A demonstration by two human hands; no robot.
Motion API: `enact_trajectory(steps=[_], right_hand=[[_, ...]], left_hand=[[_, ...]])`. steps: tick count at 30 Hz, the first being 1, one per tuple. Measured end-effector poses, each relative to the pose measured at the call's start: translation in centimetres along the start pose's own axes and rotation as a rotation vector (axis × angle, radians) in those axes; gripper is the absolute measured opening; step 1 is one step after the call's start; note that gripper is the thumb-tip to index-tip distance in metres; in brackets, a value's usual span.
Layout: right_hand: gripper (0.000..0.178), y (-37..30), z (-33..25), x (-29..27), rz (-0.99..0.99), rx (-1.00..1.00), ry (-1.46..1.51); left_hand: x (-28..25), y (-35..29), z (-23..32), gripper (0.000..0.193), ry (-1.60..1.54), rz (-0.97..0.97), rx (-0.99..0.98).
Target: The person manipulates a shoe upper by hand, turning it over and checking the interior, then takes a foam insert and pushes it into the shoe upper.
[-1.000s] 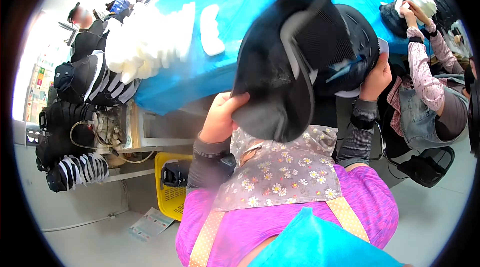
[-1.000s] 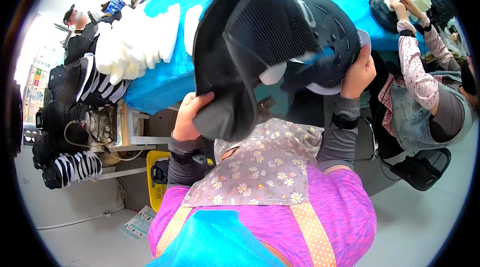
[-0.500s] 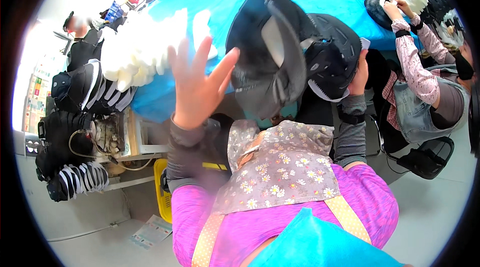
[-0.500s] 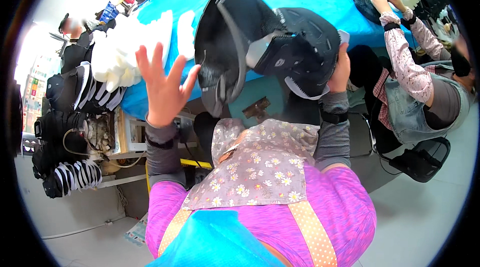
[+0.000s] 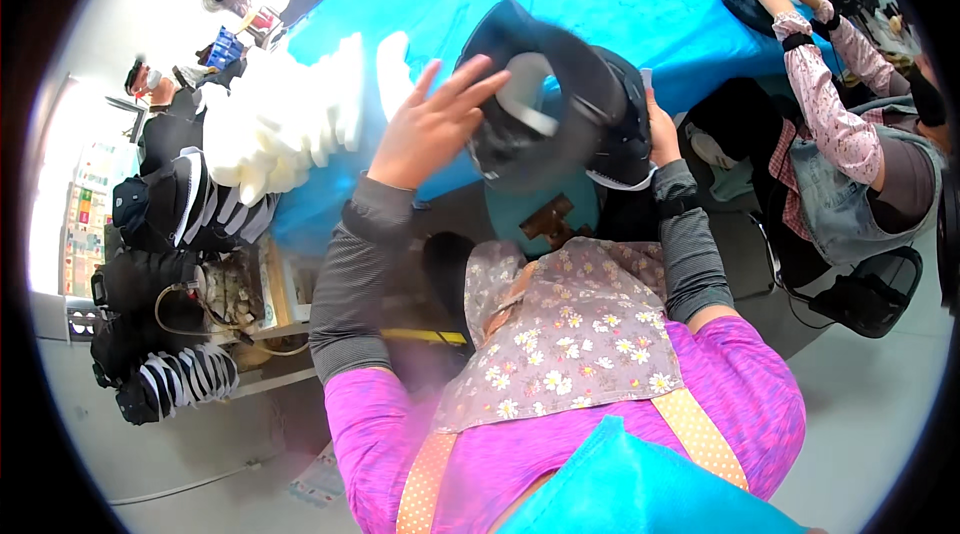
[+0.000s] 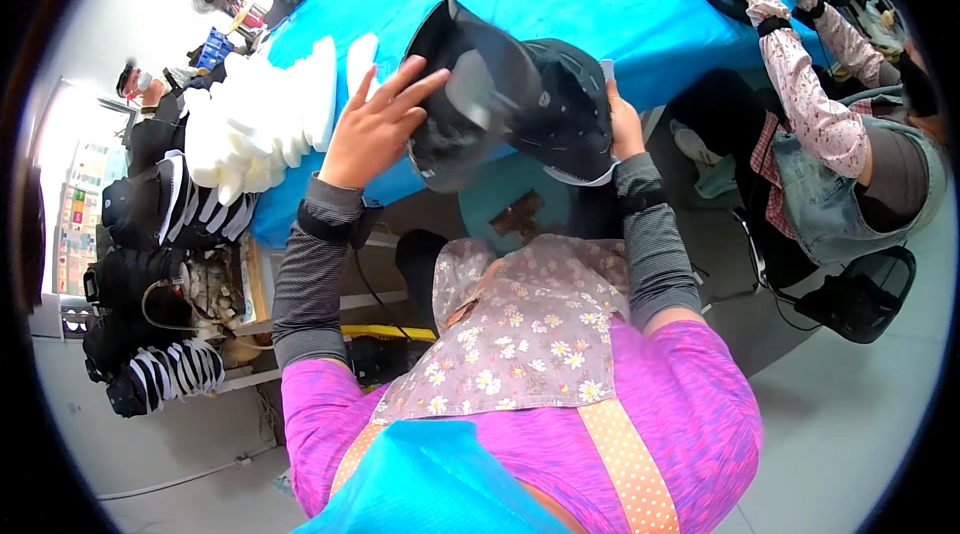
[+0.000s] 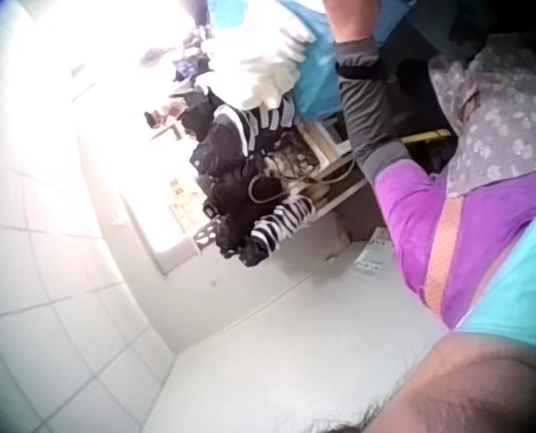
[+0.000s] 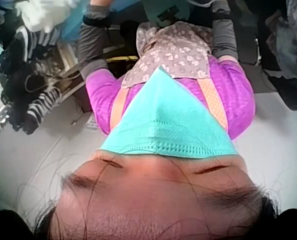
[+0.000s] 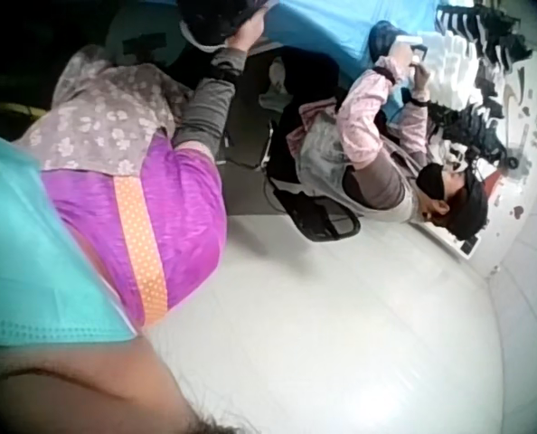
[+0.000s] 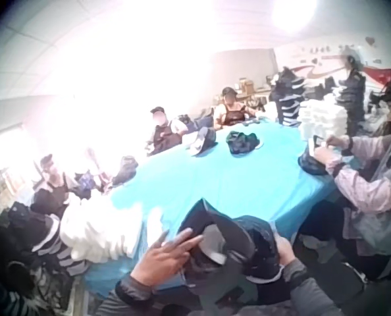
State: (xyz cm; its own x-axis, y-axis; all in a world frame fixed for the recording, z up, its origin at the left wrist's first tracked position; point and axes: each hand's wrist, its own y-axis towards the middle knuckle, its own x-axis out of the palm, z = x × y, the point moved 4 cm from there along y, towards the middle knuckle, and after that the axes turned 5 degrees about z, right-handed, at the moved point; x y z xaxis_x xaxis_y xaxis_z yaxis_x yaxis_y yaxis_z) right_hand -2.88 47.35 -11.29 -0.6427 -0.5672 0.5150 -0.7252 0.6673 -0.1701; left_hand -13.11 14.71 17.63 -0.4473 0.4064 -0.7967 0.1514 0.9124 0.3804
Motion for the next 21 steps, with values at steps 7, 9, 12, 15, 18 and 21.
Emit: enact_trajectory(steps=[7, 9, 12, 15, 18, 21], right_hand=[[0.028, -9.1, -11.4, 6.7, -0.42, -0.787, -0.457], [0.035, -13.1, -13.1, 10.8, -0.537, -1.057, -0.87], [0.048, -15.5, -13.2, 13.5, -0.708, -1.236, -1.208], [0.052, -14.4, -11.8, 11.5, -0.778, -1.044, -1.093], [0.057, -14.8, -11.9, 10.4, -0.774, -1.077, -0.894], [0.069, -15.7, -10.0, 10.4, -0.469, -0.875, -1.111]], left_hand=[[-0.1, 2.8, 2.0, 0.009, -0.244, -0.061, 0.067], [-0.5, 4.1, 2.4, 0.009, -0.247, -0.059, 0.107], [0.0, 5.0, 2.8, 0.017, -0.251, -0.122, 0.123], [0.5, 5.1, 1.6, 0.017, -0.303, -0.044, 0.049], [1.0, 4.7, 0.9, 0.017, -0.321, -0.02, -0.028], [1.4, 4.4, 2.5, 0.017, -0.275, 0.046, -0.017]])
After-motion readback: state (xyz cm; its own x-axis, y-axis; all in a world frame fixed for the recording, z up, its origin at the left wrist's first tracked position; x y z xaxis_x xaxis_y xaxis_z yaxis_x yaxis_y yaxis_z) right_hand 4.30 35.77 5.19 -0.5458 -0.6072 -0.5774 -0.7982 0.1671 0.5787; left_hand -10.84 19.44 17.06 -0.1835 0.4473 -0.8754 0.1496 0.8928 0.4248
